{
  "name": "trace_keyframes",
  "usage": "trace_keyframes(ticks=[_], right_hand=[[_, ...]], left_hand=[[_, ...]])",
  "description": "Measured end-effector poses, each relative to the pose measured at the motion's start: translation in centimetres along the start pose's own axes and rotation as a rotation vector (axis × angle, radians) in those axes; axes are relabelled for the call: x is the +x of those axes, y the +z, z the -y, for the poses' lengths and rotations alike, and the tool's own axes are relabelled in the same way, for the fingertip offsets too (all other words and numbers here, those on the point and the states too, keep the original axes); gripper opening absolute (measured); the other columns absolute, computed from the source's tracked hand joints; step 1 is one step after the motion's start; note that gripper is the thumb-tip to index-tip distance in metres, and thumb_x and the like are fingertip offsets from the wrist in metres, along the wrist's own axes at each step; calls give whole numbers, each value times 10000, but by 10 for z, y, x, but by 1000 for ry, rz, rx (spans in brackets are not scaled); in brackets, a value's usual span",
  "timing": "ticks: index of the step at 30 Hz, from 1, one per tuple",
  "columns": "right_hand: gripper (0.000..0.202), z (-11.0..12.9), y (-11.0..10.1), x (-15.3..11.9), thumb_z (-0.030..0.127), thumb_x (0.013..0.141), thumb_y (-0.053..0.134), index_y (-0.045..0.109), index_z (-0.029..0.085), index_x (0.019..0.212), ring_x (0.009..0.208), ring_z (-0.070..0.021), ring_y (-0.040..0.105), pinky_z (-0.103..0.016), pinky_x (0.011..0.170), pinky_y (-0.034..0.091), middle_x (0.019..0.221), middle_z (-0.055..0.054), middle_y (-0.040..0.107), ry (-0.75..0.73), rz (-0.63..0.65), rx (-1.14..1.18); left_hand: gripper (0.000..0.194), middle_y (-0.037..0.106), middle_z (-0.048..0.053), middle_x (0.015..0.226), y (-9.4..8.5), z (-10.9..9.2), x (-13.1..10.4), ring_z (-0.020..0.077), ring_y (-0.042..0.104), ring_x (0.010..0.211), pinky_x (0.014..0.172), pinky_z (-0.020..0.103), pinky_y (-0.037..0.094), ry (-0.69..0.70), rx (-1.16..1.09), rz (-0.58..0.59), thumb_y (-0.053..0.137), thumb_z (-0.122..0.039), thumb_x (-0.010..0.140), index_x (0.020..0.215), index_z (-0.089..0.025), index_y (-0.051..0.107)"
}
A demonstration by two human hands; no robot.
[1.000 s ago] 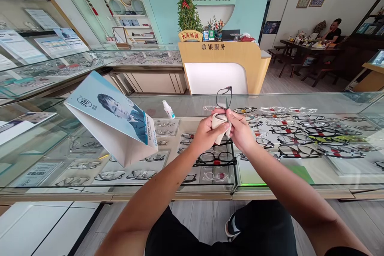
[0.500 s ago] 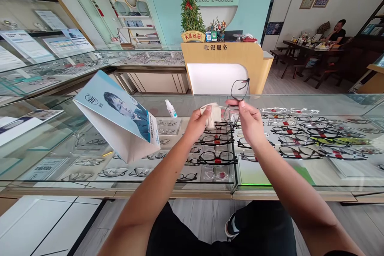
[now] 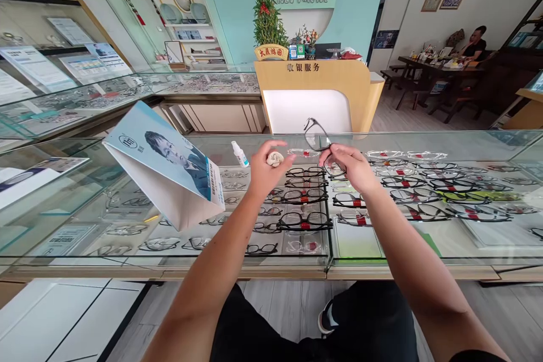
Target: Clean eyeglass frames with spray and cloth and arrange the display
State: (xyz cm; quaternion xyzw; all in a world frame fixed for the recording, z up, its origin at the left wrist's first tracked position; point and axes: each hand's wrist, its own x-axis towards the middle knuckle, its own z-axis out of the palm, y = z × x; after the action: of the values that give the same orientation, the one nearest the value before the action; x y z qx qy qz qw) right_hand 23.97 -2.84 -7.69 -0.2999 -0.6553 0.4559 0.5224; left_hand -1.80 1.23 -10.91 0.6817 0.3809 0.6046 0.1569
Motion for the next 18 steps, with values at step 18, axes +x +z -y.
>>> trace_keyframes(ticks=[18], right_hand=[[459, 6, -7, -4, 566, 1052, 644, 767, 225, 771, 826, -209, 631, -363, 871, 524, 825, -46, 776, 96, 247, -237]], left_hand=[[796, 722, 133, 1410, 13, 9, -13, 268, 794, 1136, 966, 427, 696, 606, 321, -39, 982, -609, 867, 1552, -313, 704]])
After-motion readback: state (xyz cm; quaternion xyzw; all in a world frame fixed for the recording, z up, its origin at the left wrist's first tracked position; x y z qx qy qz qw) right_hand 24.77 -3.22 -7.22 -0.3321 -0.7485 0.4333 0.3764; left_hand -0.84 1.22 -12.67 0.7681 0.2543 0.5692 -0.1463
